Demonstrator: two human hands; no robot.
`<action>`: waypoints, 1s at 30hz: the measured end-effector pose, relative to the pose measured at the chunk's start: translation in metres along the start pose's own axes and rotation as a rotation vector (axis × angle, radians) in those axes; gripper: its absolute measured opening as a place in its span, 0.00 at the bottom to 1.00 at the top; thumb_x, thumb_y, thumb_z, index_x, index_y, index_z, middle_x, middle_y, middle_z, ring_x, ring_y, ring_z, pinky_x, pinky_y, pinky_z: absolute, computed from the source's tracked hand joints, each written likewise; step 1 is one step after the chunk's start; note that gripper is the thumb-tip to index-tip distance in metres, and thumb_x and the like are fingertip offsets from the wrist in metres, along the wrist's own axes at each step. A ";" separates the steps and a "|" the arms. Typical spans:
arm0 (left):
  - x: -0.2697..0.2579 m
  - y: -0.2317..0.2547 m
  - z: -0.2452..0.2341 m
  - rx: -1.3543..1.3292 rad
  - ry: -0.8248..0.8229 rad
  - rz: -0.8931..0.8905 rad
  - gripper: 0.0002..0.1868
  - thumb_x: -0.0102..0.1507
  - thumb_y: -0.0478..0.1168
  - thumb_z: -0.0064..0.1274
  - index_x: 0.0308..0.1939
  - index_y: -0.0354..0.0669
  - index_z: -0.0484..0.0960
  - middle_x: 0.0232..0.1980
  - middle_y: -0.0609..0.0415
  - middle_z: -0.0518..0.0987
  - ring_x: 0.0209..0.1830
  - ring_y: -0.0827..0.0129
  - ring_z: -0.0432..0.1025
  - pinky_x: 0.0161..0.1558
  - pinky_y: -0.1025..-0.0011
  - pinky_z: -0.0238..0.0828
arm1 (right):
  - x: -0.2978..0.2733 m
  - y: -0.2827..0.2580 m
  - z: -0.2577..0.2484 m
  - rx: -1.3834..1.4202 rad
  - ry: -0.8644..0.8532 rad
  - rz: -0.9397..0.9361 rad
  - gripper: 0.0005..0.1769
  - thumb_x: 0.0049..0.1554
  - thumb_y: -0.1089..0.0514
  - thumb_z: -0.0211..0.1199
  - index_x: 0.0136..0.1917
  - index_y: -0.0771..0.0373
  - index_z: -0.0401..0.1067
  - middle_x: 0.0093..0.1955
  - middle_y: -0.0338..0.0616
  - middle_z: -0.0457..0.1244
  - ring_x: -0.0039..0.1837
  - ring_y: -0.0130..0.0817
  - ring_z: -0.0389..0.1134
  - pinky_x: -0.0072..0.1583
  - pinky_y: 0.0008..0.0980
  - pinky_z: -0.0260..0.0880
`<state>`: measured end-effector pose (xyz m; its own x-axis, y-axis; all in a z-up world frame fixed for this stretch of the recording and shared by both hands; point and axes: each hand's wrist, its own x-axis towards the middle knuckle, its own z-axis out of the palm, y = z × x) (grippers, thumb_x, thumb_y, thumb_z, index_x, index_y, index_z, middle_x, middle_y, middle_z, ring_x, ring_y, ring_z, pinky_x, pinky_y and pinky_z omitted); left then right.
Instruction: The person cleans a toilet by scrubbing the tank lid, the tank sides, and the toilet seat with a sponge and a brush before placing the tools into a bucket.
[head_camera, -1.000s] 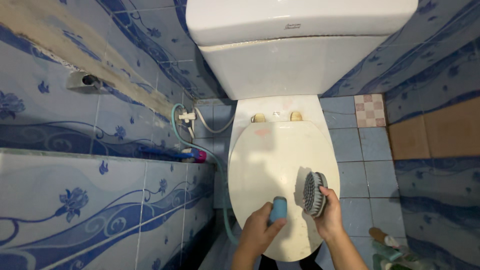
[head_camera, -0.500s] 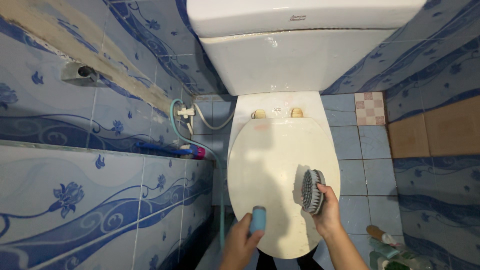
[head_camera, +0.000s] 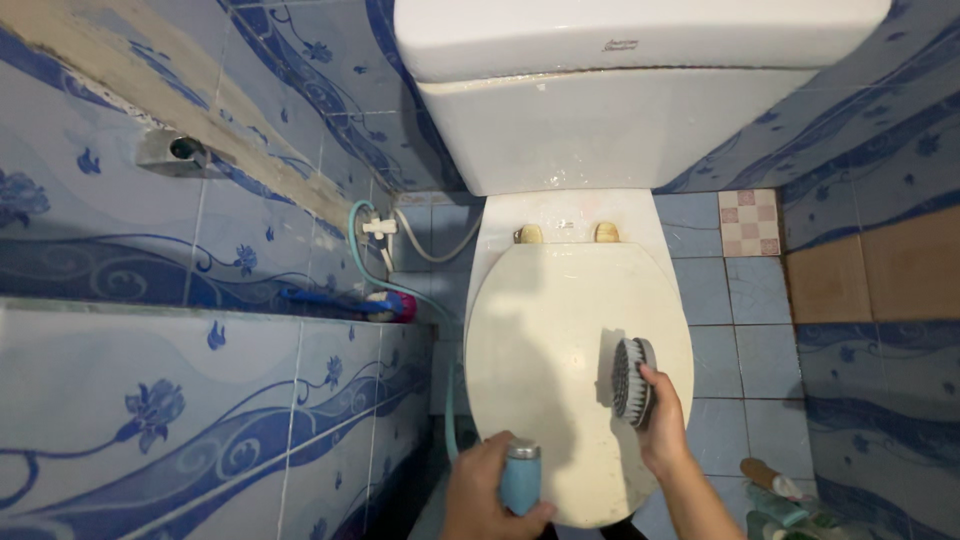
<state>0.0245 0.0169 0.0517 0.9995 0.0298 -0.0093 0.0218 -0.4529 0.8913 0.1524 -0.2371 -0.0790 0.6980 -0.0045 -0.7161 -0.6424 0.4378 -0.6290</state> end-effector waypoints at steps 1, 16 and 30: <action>0.002 -0.002 -0.001 0.019 0.045 0.055 0.39 0.49 0.55 0.71 0.51 0.27 0.78 0.41 0.36 0.83 0.41 0.46 0.82 0.44 0.60 0.80 | 0.006 -0.002 -0.001 -0.012 0.004 -0.007 0.19 0.60 0.45 0.56 0.53 0.63 0.73 0.45 0.41 0.69 0.46 0.33 0.69 0.50 0.33 0.68; 0.041 0.003 -0.002 0.101 0.084 -0.309 0.24 0.49 0.43 0.69 0.45 0.43 0.77 0.38 0.46 0.80 0.42 0.53 0.76 0.45 0.63 0.70 | 0.040 -0.026 0.002 -0.626 0.127 -0.312 0.37 0.60 0.37 0.55 0.73 0.62 0.60 0.56 0.54 0.62 0.54 0.40 0.64 0.55 0.37 0.66; 0.142 -0.036 -0.100 -0.407 0.915 -0.109 0.24 0.51 0.28 0.71 0.42 0.43 0.72 0.47 0.54 0.76 0.49 0.71 0.72 0.52 0.73 0.73 | 0.113 -0.013 0.214 -1.779 -0.081 -1.048 0.38 0.57 0.38 0.62 0.77 0.47 0.59 0.66 0.65 0.57 0.63 0.57 0.59 0.59 0.52 0.62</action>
<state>0.1633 0.1262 0.0635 0.5875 0.8031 0.0995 -0.0681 -0.0734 0.9950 0.3072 -0.0507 -0.0868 0.9009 0.4338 0.0119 0.4198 -0.8642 -0.2775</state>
